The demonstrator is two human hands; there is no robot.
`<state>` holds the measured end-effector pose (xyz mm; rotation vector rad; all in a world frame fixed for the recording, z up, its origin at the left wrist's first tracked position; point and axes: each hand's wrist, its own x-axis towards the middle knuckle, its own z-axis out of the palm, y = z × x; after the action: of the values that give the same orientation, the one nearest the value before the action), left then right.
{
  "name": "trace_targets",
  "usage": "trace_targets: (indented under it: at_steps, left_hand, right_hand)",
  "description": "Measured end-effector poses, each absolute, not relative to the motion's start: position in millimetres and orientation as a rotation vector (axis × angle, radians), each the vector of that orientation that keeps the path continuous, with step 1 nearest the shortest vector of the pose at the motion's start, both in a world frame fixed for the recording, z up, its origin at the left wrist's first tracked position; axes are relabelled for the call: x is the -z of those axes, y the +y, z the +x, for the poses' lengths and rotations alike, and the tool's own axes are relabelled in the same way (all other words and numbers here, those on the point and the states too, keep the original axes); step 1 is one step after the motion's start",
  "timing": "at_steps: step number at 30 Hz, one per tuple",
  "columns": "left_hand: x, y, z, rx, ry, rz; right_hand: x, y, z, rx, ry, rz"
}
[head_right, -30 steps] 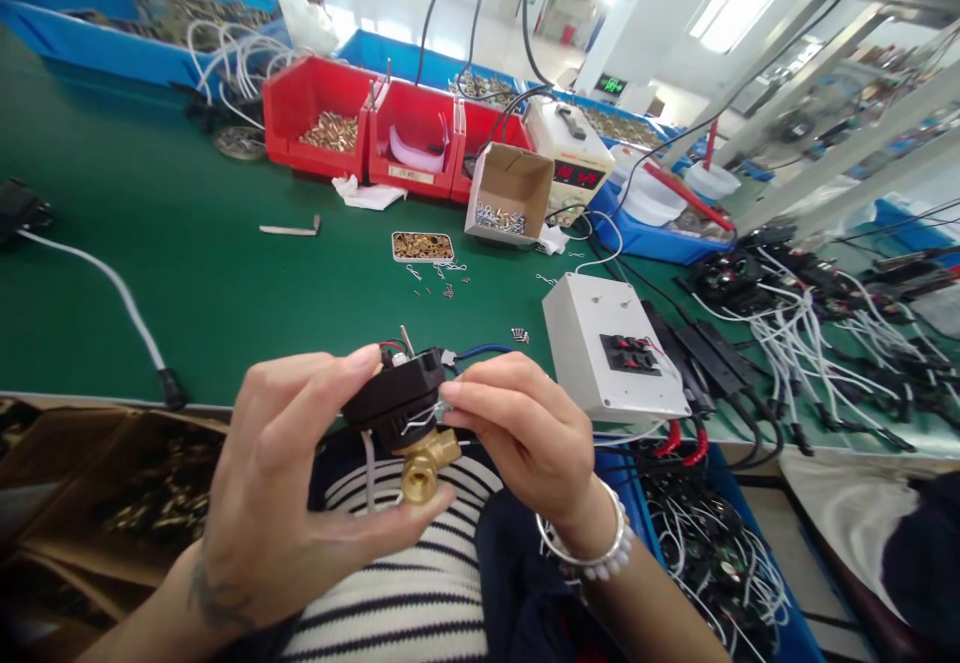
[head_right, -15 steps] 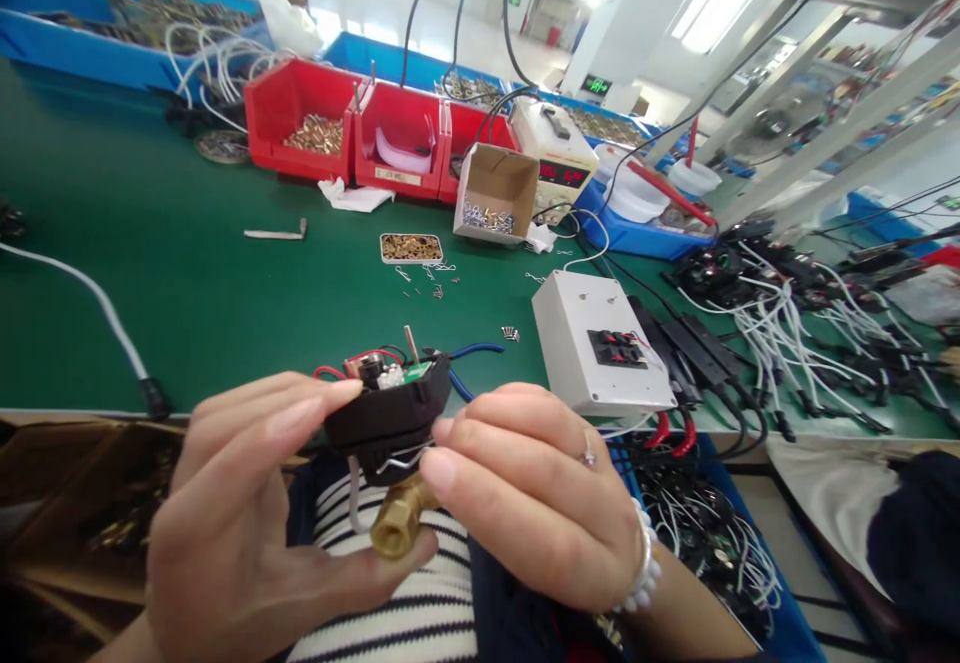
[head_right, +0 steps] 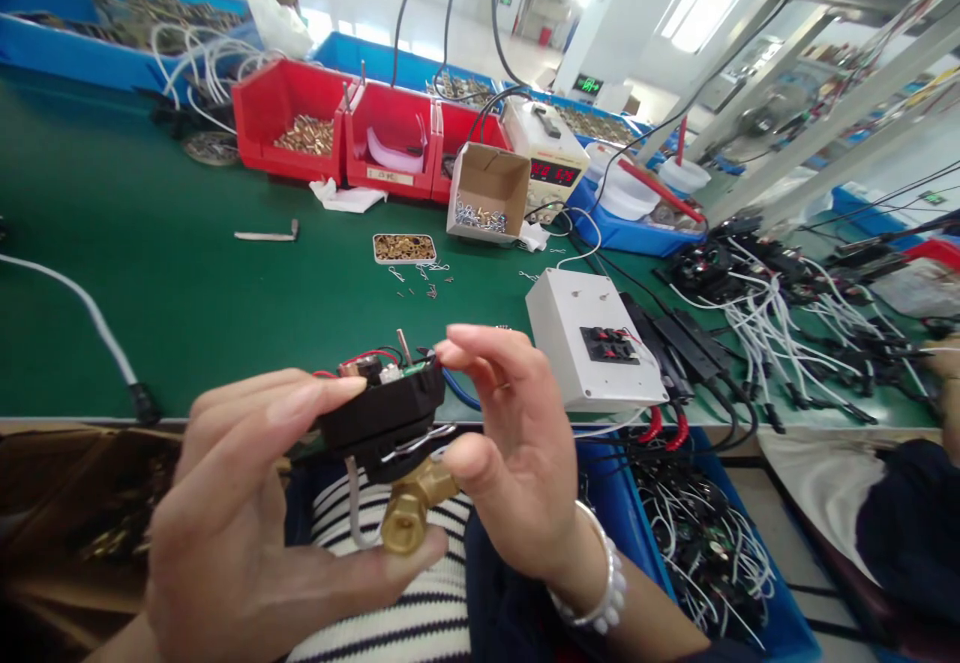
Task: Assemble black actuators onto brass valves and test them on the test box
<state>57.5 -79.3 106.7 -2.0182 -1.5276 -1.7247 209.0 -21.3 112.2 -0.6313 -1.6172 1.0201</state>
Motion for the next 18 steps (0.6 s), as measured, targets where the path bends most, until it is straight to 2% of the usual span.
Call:
trace_targets:
  at_steps: [5,8,13,15,18]
  left_hand:
    - [-111,-70,64,1.589,-1.533,-2.012]
    - [-109,-69,63,1.638,-1.638,-1.954]
    - [-109,-79,55,2.067,-1.736,-2.015]
    - [-107,-83,52,2.08,-1.749,-2.064]
    - [-99,-85,50,1.907,-1.663,-2.153]
  right_hand:
    - [-102,-32,174,-1.602,-0.971,-0.796]
    - [-104,-28,159,-1.732,-0.696,-0.791]
    - [-105,-17,153,-1.903,-0.477,-0.816]
    - [-104,-13,155,-2.027,-0.356,-0.85]
    - [-105,-10,160,-2.143,-0.232,-0.852]
